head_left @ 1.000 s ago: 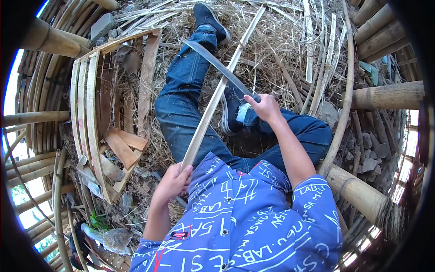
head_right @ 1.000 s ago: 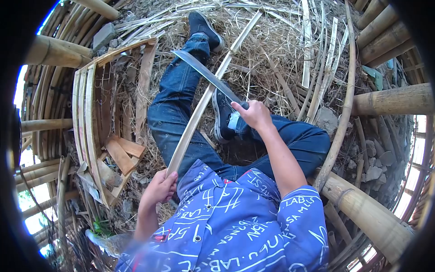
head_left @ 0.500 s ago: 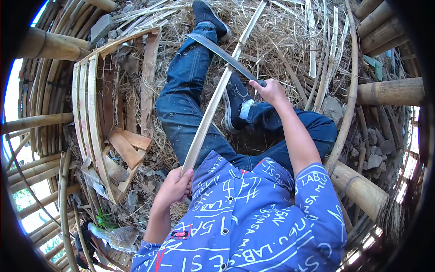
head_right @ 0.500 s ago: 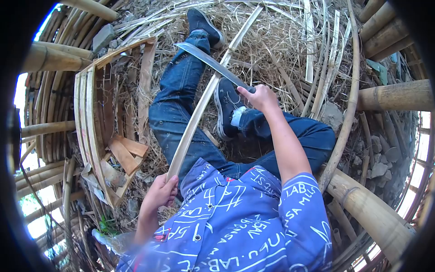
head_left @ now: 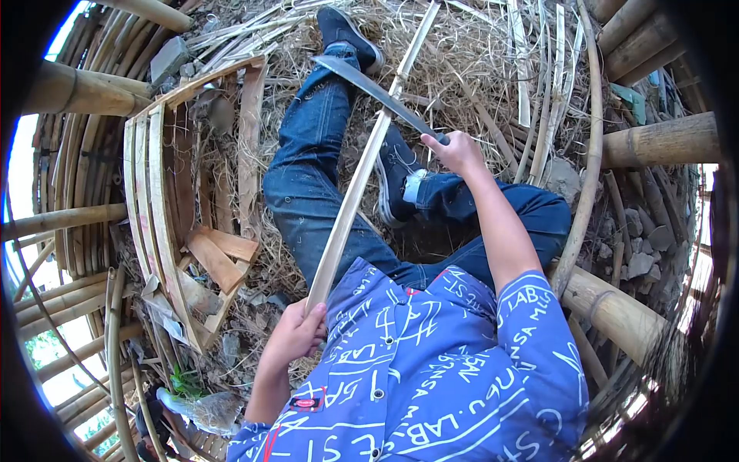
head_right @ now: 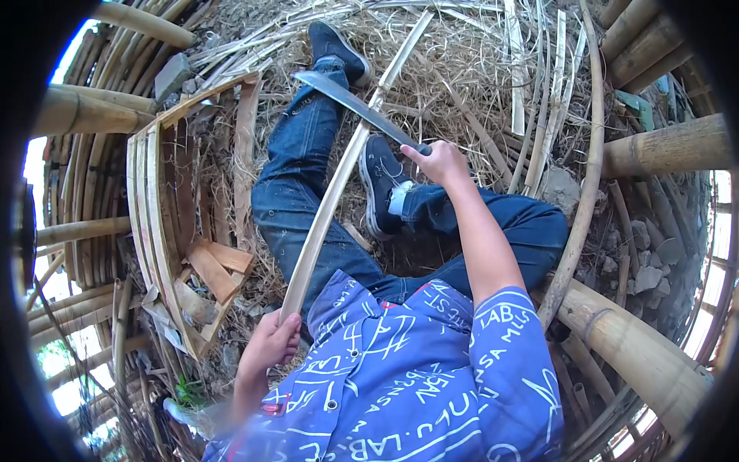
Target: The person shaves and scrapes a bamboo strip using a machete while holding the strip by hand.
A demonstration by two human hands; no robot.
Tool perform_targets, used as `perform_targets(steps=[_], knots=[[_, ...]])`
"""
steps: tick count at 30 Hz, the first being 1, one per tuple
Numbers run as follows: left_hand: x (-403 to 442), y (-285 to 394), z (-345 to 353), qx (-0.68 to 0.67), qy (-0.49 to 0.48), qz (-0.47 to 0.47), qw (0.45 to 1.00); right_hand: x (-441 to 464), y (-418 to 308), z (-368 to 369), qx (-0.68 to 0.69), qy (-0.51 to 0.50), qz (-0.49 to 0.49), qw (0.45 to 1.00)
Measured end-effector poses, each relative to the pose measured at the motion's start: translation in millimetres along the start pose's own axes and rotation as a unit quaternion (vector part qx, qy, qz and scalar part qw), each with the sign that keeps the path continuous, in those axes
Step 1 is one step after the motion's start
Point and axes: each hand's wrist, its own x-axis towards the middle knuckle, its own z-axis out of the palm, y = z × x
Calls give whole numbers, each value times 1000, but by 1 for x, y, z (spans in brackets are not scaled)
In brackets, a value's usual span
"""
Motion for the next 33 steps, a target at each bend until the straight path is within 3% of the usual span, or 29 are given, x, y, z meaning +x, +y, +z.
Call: perform_targets(steps=[4, 6, 11, 14, 16, 18, 22, 27, 30, 32, 33], knots=[[1, 2, -7, -2, 2, -22, 1000, -16, -8, 3, 27, 15, -24, 999], [4, -2, -4, -10, -8, -32, 999, -41, -16, 4, 48, -30, -34, 998], [4, -2, 0, 26, 2, 0, 1000, -85, -26, 24, -40, -44, -149, 987], [-19, 4, 5, 26, 19, -14, 999, -48, -13, 6, -36, -5, -118, 992], [-20, -4, 5, 11, -10, -44, 999, -1, 11, -6, 47, -44, 31, 997], [-12, -11, 8, -35, 5, -21, 999, 0, 7, -13, -24, 30, 0, 999], [-5, -15, 3, -27, -9, -27, 999, -26, -4, -1, 46, -7, -34, 998], [3, -15, 2, 14, 20, -32, 999, -82, -22, 27, -45, -36, -186, 981], [-23, -8, 2, 13, 14, -46, 999, -54, -13, 9, -61, 23, -155, 986], [-31, -8, 4, 9, 20, -49, 999, -13, 5, -16, 35, -12, 21, 999], [-28, -11, 9, -3, 16, -34, 999, -6, 8, -23, 11, -1, 9, 1000]])
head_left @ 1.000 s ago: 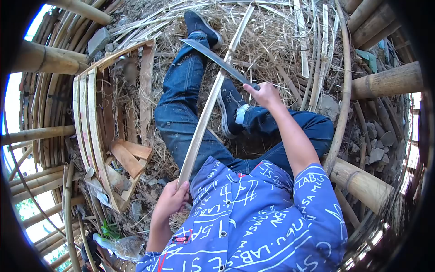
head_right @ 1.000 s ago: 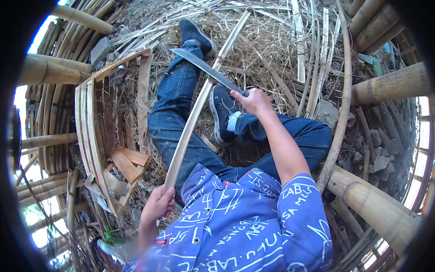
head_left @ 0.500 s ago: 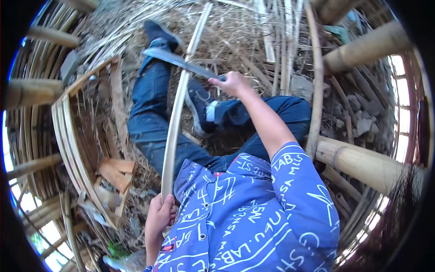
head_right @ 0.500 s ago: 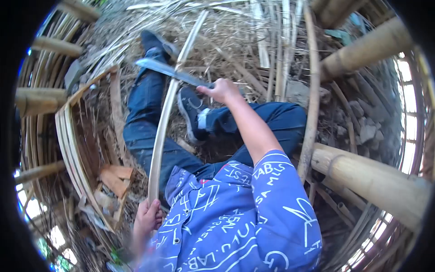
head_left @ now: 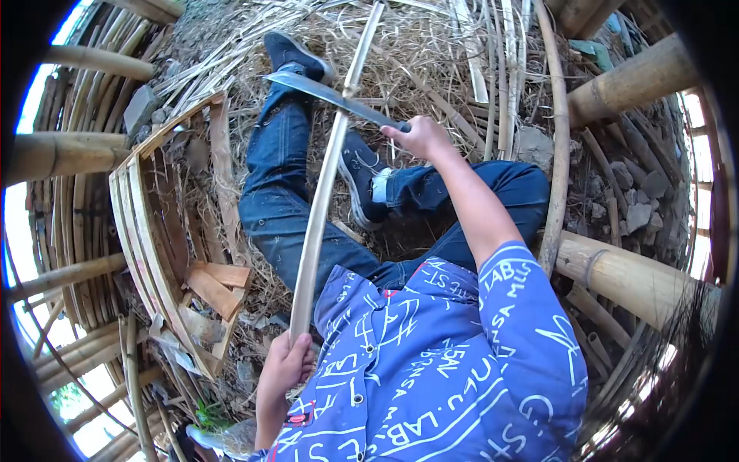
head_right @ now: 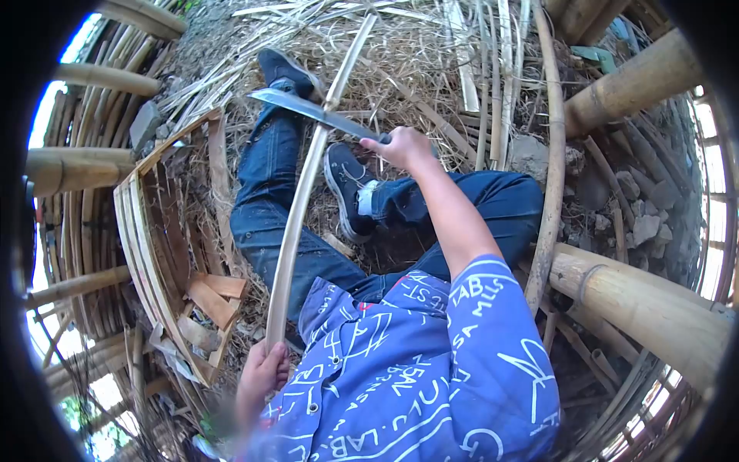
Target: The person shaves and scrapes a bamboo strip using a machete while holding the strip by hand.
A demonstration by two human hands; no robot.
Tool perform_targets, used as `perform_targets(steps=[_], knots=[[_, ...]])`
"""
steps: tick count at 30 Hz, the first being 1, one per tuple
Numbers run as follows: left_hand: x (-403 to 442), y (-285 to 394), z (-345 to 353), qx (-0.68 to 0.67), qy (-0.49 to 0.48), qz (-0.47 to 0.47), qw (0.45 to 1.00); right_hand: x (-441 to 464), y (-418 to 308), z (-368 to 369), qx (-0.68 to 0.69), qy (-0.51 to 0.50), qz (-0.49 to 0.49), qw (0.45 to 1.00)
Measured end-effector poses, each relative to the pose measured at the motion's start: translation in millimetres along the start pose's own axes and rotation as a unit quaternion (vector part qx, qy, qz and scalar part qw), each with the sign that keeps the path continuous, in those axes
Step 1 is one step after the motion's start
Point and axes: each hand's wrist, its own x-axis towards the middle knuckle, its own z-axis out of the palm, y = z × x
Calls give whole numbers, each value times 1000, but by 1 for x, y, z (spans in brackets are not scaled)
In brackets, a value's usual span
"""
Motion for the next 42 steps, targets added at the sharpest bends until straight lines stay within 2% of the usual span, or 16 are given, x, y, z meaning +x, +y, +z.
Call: perform_targets(steps=[3, 5, 11, 13, 14, 16, 17, 21, 22, 23, 27, 29, 31, 33, 39, 42], knots=[[3, 4, 5, 2, 14, 30, 999, 3, -5, 3, 5, -2, -20, 1000], [10, -3, -1, -29, -3, -4, 1000, -11, -6, 16, 18, 9, -19, 1000], [22, -6, -7, -1, -14, 18, 1000, -83, -25, 43, -39, -18, -186, 982], [11, 2, -6, 5, -3, -7, 1000, -66, -20, 34, -89, -58, -179, 978], [3, 4, -6, -11, -9, -17, 1000, -50, -13, 30, -109, 6, -165, 980], [1, -1, -3, -1, -15, 8, 1000, -13, -5, -1, -7, 0, -1, 1000], [0, -1, 0, 10, -20, 35, 999, 11, 11, 5, -1, 2, 10, 1000], [4, 2, -6, -13, -18, 2, 1000, -3, -9, 7, -3, 35, -32, 999], [5, -4, -11, -55, -57, -4, 997, -12, -15, 9, 5, 11, -32, 999], [9, -5, -9, -59, -59, -6, 996, -30, -16, 11, 3, 12, -97, 995], [13, -5, -7, -10, -29, 15, 999, -73, -34, 33, -24, -44, -147, 988], [11, -6, -10, -14, -21, -2, 1000, -59, -22, 40, -56, -11, -177, 983], [-1, 1, -7, -16, -13, -7, 1000, -32, -14, 15, -108, 41, -136, 984], [-6, -2, -5, 0, -3, 34, 999, 10, 9, -6, -63, 58, -24, 996], [15, -10, -14, -64, -98, 15, 993, -19, -7, 8, -99, 107, -27, 989], [26, -12, -16, -64, -111, -6, 992, -37, 6, 36, -127, 194, -118, 966]])
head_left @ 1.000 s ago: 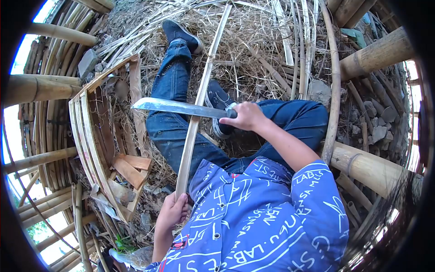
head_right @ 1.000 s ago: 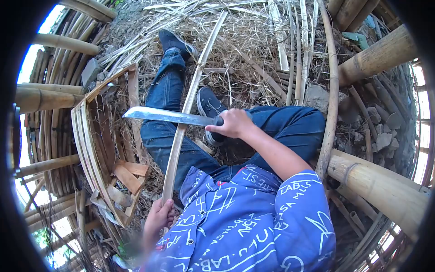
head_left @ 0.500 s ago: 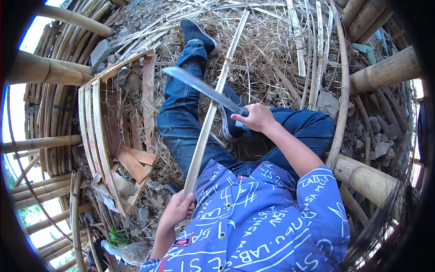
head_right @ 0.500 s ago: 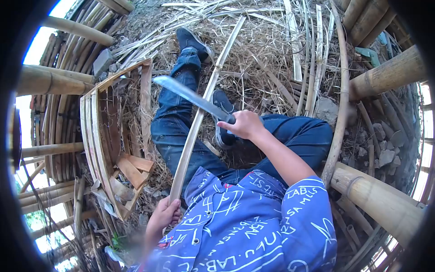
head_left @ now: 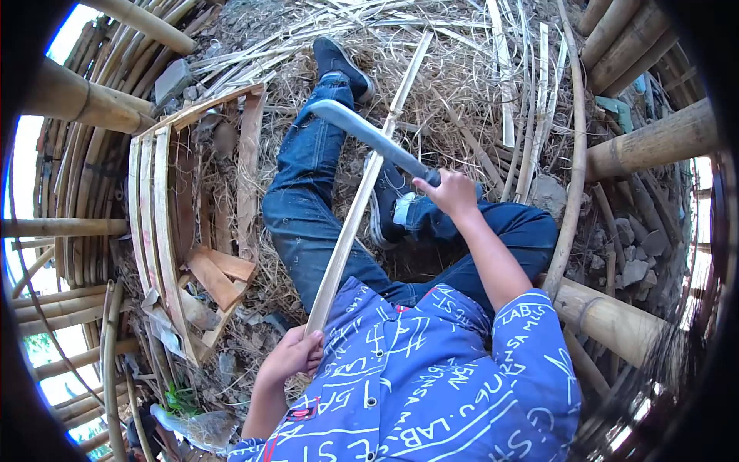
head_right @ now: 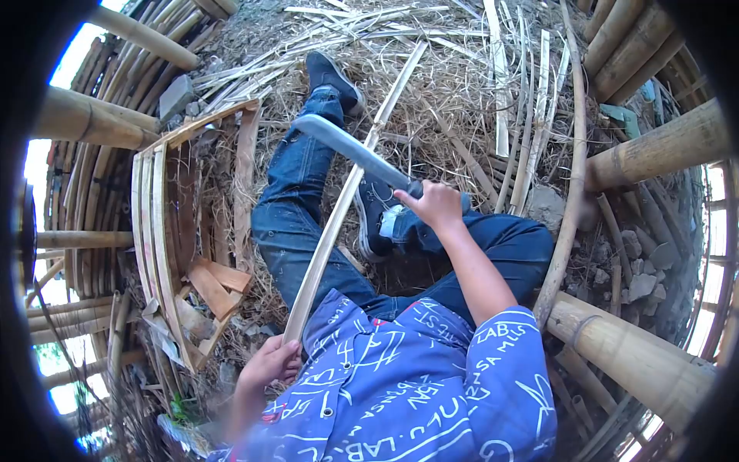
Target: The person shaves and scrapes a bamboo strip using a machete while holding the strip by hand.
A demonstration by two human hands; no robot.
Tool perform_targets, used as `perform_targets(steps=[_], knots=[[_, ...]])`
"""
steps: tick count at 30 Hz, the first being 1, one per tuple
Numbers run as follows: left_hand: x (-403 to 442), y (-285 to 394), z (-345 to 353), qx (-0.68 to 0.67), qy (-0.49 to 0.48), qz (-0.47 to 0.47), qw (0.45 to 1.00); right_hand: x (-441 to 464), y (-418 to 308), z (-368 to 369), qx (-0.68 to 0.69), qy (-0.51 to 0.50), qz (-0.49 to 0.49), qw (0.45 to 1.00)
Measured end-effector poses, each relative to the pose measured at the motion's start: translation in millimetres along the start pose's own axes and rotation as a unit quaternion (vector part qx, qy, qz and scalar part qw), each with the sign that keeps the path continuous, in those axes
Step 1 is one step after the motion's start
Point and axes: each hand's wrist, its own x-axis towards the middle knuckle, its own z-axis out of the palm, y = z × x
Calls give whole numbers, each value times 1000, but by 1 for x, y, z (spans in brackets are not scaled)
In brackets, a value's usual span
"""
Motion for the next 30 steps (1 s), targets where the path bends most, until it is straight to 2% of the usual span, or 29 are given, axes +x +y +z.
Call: perform_targets(steps=[5, 7, 9, 11, 15, 19, 21, 24, 30], knots=[[19, -2, -8, -46, 0, -1, 999, -22, -6, 8, 23, -10, -33, 999], [22, 6, -3, -89, 2, -16, 996, -30, -10, 4, 65, -45, -44, 996], [30, 3, -9, -115, -20, -26, 993, -39, -19, -11, 75, -83, -39, 993], [34, 2, -10, -166, -82, -18, 983, -49, -21, -13, 87, -109, -43, 989], [37, 1, -10, -177, -86, -33, 980, -61, -29, -19, 84, -135, -60, 985], [40, 0, -10, -145, -77, -32, 986, -68, -36, -16, 115, -184, -61, 974], [42, -2, -6, -36, 13, -6, 999, -70, -39, -12, 136, -200, -63, 968], [39, -1, -4, -4, 39, 22, 999, -71, -41, -10, 154, -206, -66, 964], [39, -5, -9, -6, 33, 26, 999, -65, -37, -3, 158, -209, -87, 961]])
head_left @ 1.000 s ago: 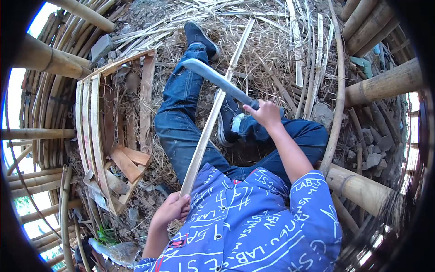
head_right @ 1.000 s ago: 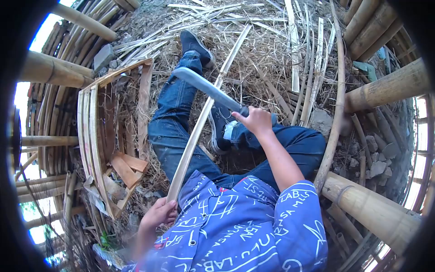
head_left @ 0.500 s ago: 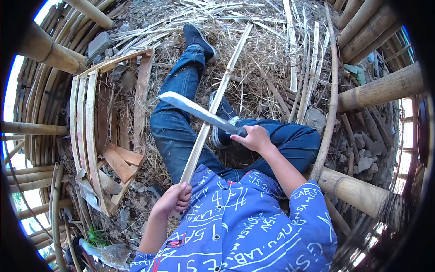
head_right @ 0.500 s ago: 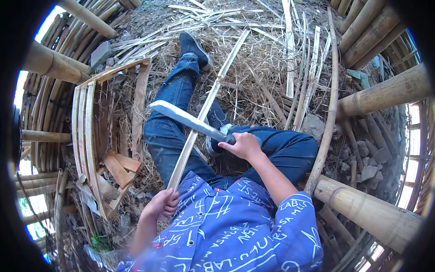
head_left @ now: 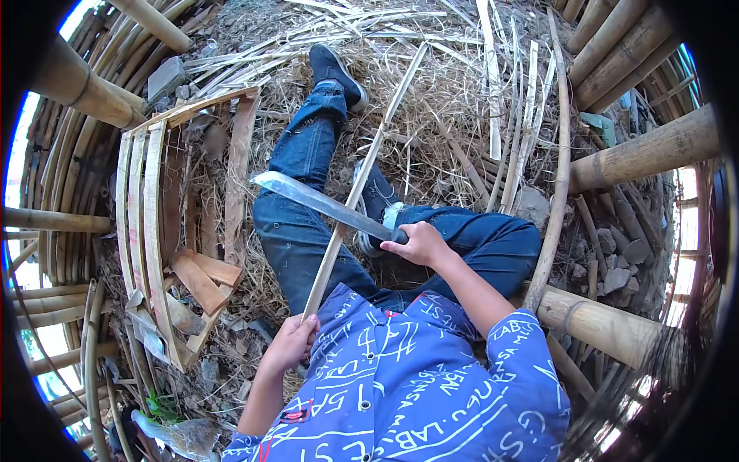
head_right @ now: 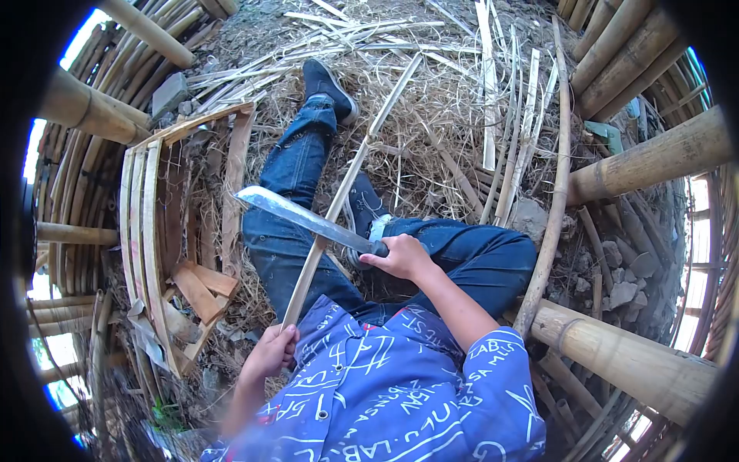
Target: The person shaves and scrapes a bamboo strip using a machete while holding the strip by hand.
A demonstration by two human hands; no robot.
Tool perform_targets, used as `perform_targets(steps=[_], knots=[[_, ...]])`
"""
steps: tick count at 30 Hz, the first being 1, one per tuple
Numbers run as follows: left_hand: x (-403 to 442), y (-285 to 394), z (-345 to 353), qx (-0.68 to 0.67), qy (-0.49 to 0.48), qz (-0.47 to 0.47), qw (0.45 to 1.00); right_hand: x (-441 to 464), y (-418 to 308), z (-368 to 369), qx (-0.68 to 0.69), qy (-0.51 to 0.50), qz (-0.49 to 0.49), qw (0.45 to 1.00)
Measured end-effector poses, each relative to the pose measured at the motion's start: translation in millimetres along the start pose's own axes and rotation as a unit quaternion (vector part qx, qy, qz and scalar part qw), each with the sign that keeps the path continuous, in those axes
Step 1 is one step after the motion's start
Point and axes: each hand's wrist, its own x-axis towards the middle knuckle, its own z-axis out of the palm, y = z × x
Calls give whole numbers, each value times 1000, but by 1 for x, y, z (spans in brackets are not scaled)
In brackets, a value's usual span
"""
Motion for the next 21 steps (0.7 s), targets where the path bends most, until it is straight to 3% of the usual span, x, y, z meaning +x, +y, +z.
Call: perform_targets(steps=[7, 10, 11, 12, 13, 17, 21], knots=[[-14, -4, 6, 49, 28, 28, 998, 23, 3, -34, -98, 49, -66, 992], [-25, -9, 2, -22, -18, -36, 999, 48, 19, -63, -137, 26, -8, 990], [-27, -8, 4, -22, -17, -39, 999, 63, 34, -75, -163, 20, 41, 985], [-26, -7, 8, -20, -14, -33, 999, 79, 48, -83, -128, 91, 73, 985], [-24, -5, 13, -19, -10, -21, 1000, 90, 63, -94, -122, 71, 155, 978], [-8, -4, 12, -65, -64, -10, 996, 99, 62, -61, -116, 175, 148, 966], [-15, -9, 1, -118, -93, -78, 986, 86, 68, -45, -187, 241, 124, 944]])
